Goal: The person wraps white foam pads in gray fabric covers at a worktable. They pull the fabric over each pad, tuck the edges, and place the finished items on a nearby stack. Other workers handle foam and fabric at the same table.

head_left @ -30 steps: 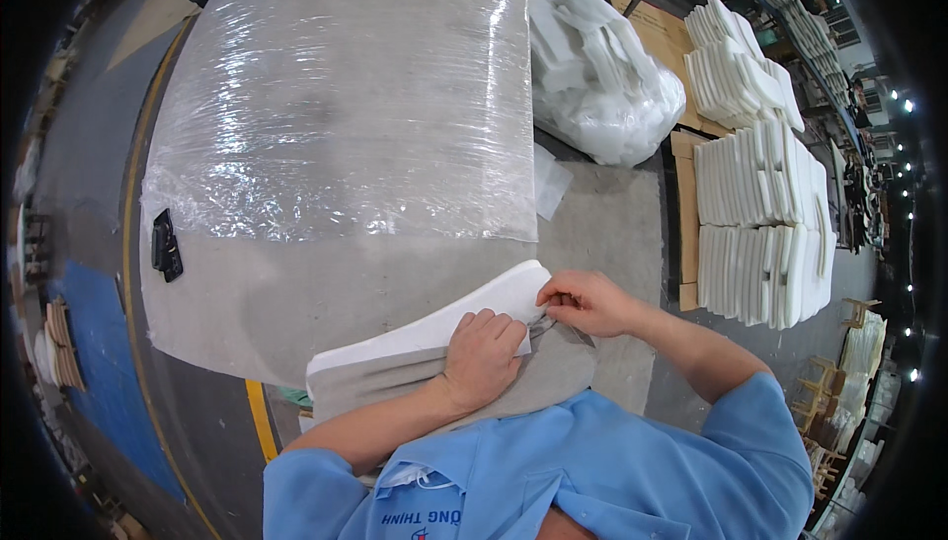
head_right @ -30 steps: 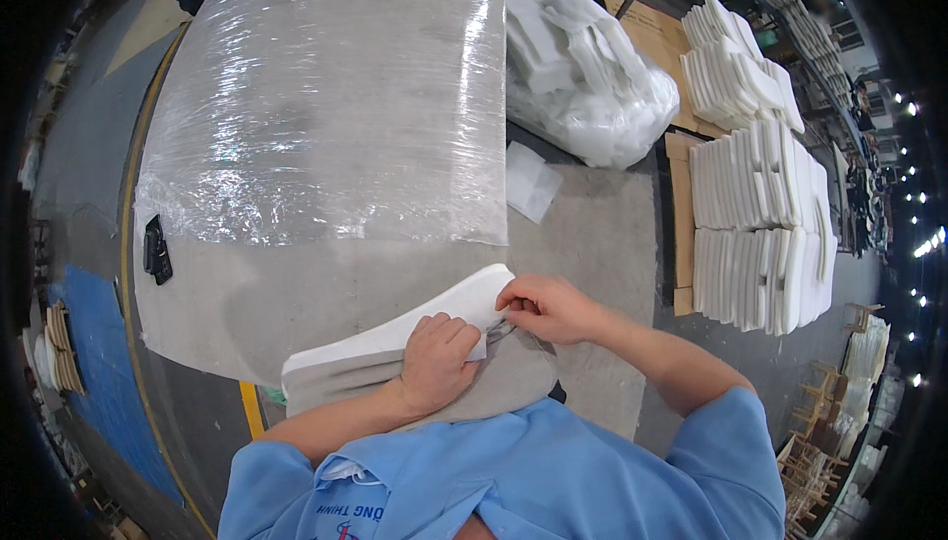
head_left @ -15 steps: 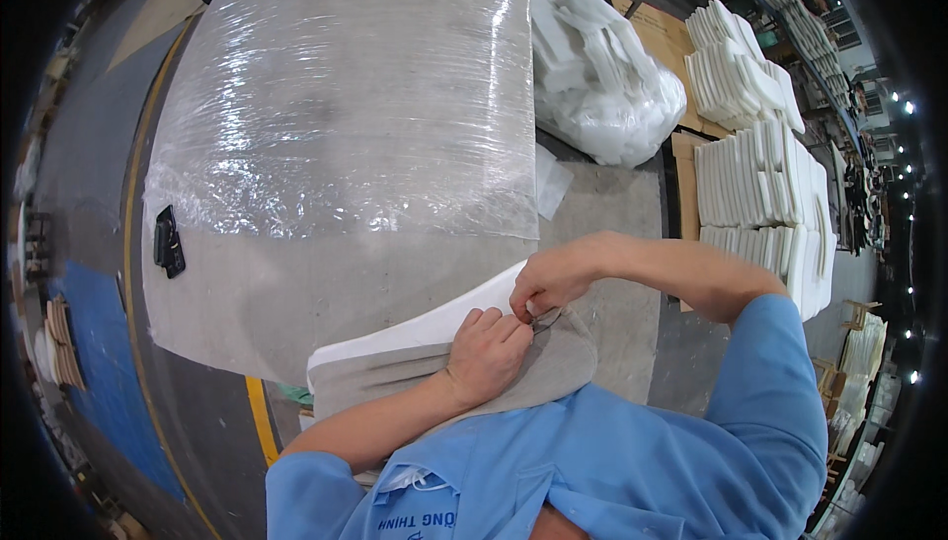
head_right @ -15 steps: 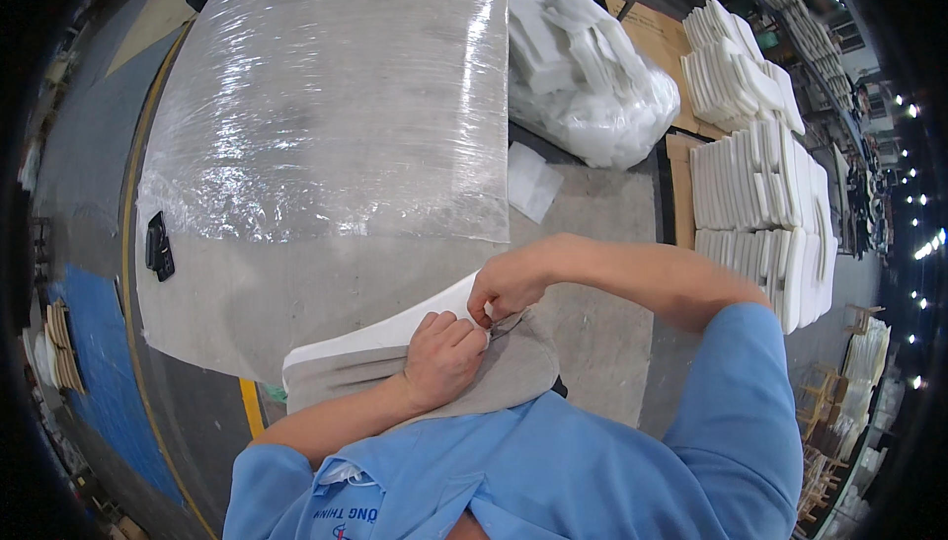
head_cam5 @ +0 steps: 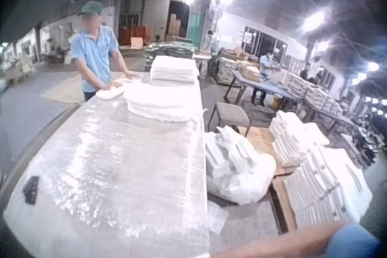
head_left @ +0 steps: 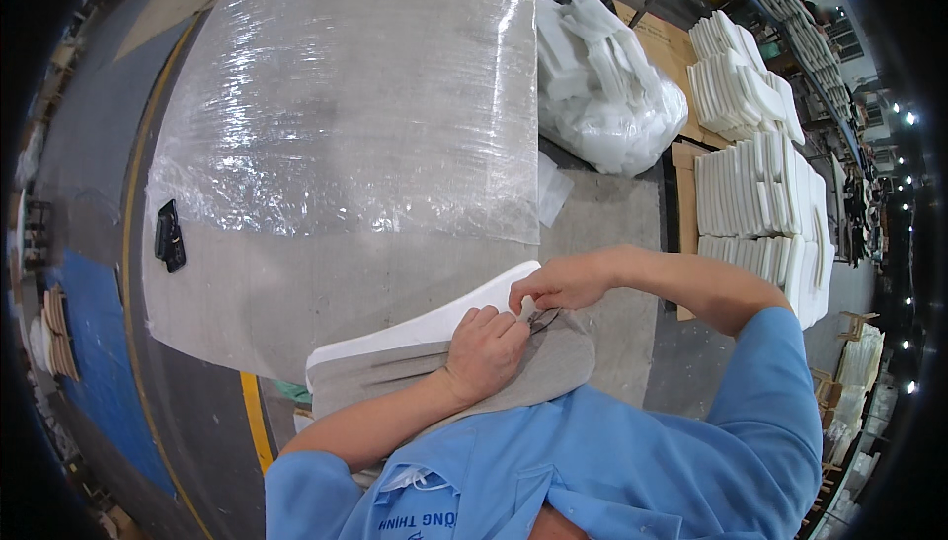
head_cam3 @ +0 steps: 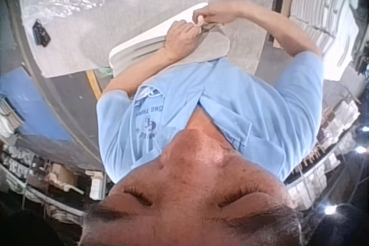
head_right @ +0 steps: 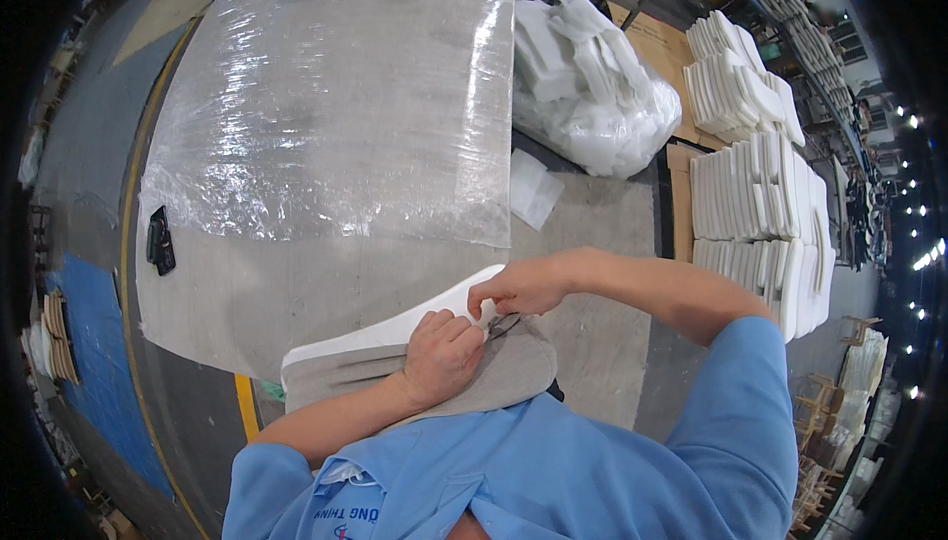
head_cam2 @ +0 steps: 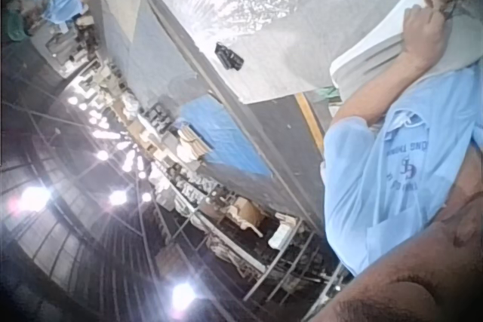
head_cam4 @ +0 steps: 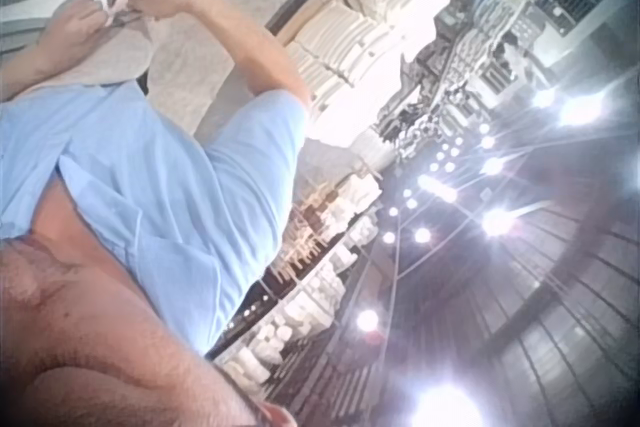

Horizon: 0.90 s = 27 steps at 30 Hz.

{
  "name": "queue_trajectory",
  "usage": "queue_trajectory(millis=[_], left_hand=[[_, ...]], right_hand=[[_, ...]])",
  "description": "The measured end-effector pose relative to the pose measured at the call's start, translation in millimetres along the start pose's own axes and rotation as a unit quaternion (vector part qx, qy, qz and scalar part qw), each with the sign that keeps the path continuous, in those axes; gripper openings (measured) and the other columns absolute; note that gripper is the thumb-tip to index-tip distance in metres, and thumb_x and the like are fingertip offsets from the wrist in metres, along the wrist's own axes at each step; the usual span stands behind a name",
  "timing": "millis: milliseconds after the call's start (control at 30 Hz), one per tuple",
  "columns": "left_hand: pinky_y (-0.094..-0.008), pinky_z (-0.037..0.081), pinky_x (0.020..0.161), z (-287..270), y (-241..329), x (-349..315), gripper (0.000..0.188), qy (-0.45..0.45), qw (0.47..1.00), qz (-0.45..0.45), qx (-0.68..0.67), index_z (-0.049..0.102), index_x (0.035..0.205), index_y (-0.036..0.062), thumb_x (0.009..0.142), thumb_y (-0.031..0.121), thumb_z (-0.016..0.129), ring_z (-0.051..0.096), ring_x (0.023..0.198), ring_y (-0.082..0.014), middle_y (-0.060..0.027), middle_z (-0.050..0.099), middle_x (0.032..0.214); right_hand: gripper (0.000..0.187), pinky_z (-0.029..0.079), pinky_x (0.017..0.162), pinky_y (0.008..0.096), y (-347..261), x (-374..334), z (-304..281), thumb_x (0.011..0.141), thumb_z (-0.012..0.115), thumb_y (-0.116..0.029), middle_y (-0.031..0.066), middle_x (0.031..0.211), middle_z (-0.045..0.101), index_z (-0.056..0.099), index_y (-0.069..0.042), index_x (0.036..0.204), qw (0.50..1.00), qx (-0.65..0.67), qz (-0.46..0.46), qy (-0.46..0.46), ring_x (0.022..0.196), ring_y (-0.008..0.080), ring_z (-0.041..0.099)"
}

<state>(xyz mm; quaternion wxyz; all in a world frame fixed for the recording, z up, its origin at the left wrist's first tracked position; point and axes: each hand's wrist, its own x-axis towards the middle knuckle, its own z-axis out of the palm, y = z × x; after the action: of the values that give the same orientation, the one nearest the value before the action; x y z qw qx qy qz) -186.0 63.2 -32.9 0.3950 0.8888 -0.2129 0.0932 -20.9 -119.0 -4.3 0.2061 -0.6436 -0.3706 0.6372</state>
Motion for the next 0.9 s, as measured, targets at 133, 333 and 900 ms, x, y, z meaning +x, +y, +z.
queue_trajectory(millis=[133,333,900], left_hand=[[-0.0413,0.041,0.067,2,1,0,0.018,0.004,1.000,-0.002,-0.007,0.057,0.078,0.0105,0.075,0.009,0.075,0.055,0.074,-0.0265,-0.0055,0.053,0.076],[-0.0420,0.042,0.067,0,1,1,0.019,0.004,1.000,-0.003,-0.002,0.056,0.077,0.0102,0.076,0.009,0.075,0.055,0.074,-0.0273,-0.0060,0.054,0.076],[-0.0410,0.042,0.068,1,1,-1,0.014,0.003,1.000,0.000,0.015,0.056,0.078,0.0118,0.081,0.011,0.070,0.055,0.075,-0.0255,-0.0045,0.052,0.074]], right_hand=[[0.018,0.051,0.078,0.0448,0,13,-5,0.099,0.059,-0.016,0.0125,0.102,0.069,0.062,-0.012,0.116,0.991,-0.106,-0.077,-0.039,0.089,0.0298,0.066],[0.016,0.054,0.072,0.0407,-20,4,-15,0.098,0.060,-0.018,0.0117,0.102,0.069,0.061,-0.012,0.113,0.990,-0.126,0.007,-0.060,0.087,0.0257,0.067],[0.018,0.045,0.053,0.0281,-1,1,1,0.101,0.064,-0.023,-0.0019,0.076,0.058,0.065,-0.007,0.110,0.983,0.153,0.096,-0.024,0.061,0.0088,0.052]])
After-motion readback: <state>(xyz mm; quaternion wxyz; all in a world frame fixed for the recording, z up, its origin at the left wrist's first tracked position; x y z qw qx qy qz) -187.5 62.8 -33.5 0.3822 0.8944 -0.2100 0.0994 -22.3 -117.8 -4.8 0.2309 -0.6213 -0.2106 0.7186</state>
